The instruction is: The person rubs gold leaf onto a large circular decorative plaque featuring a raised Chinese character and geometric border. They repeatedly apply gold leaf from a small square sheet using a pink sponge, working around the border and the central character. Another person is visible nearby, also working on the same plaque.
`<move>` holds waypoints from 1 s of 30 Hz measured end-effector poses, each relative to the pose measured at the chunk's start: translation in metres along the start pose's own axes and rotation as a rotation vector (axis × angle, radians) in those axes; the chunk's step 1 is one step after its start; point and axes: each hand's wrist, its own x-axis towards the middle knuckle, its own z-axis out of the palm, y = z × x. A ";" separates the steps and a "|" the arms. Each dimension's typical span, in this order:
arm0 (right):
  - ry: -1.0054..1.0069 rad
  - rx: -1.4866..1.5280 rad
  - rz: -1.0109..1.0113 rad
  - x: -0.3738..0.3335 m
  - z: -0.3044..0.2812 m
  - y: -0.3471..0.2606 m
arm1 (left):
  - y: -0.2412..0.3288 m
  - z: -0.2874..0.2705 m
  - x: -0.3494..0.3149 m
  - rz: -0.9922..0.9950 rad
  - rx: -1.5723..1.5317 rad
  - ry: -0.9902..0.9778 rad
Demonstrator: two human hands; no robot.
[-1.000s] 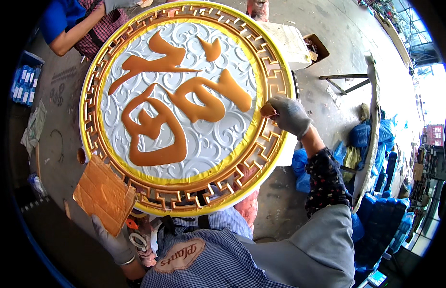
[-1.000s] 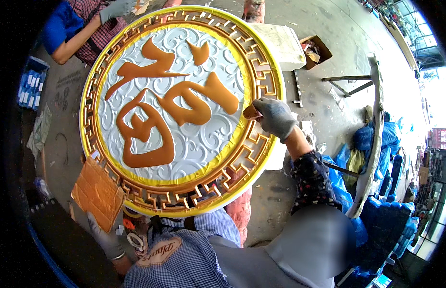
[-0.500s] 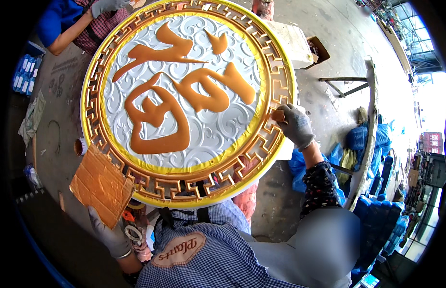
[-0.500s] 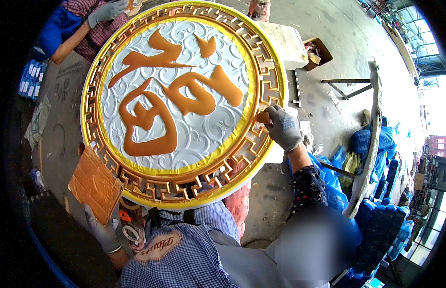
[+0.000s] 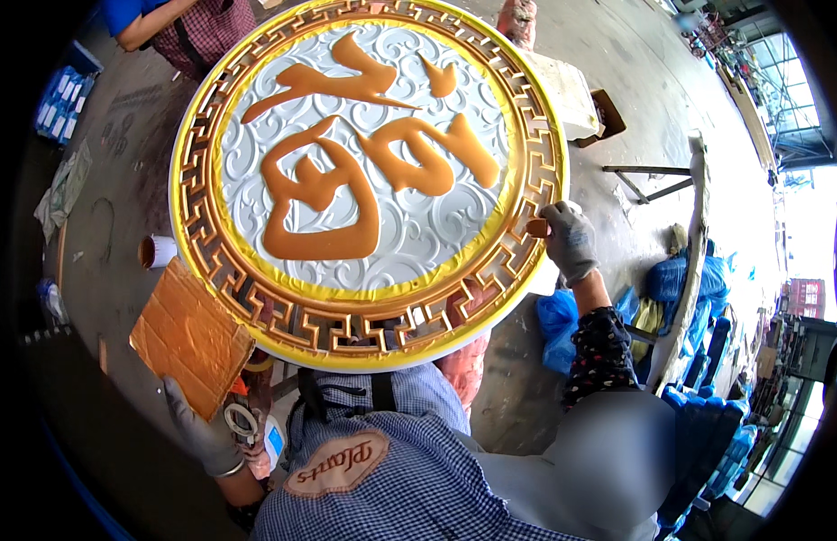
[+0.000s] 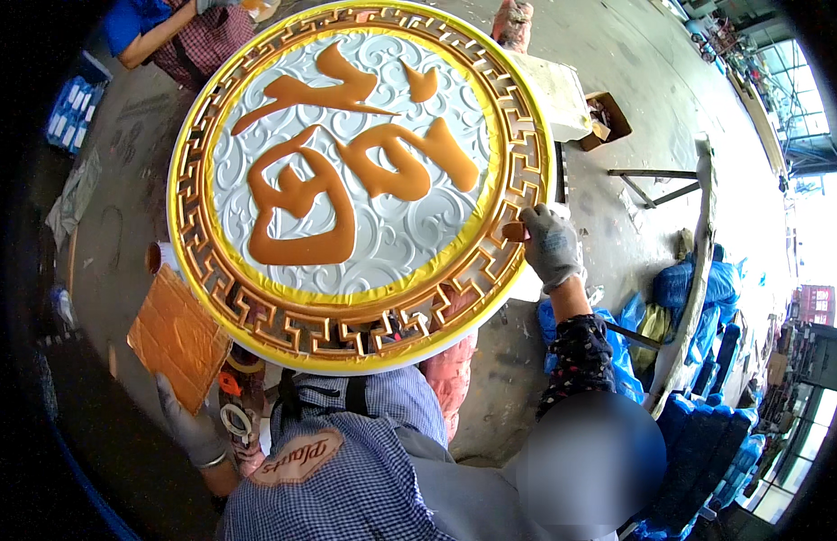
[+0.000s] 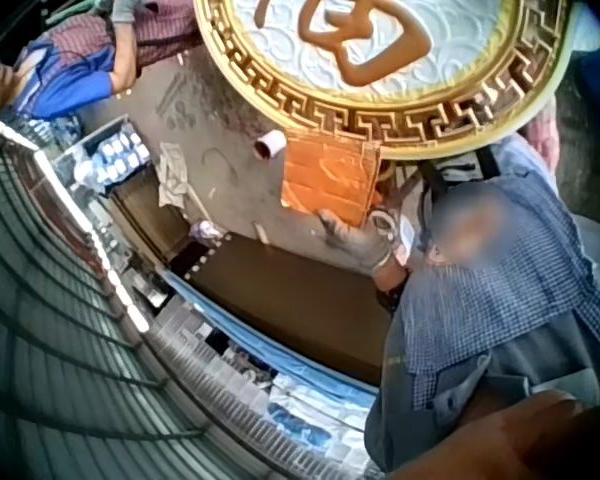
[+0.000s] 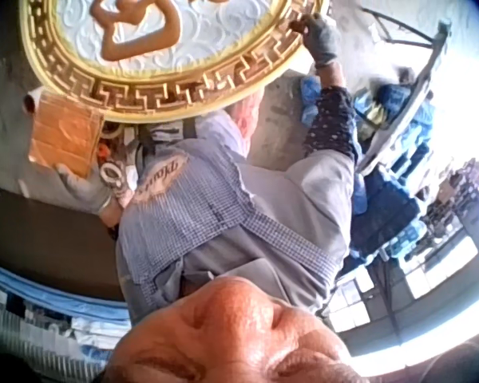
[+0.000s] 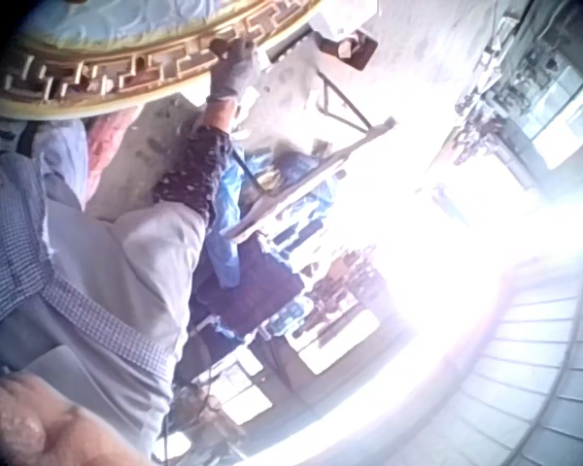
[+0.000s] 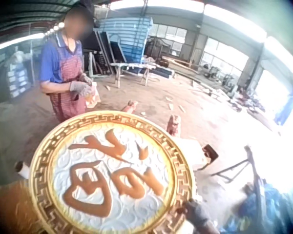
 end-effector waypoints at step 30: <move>-0.161 0.387 0.086 -0.062 0.007 -0.202 | -0.039 -0.042 -0.060 -0.172 -0.341 0.188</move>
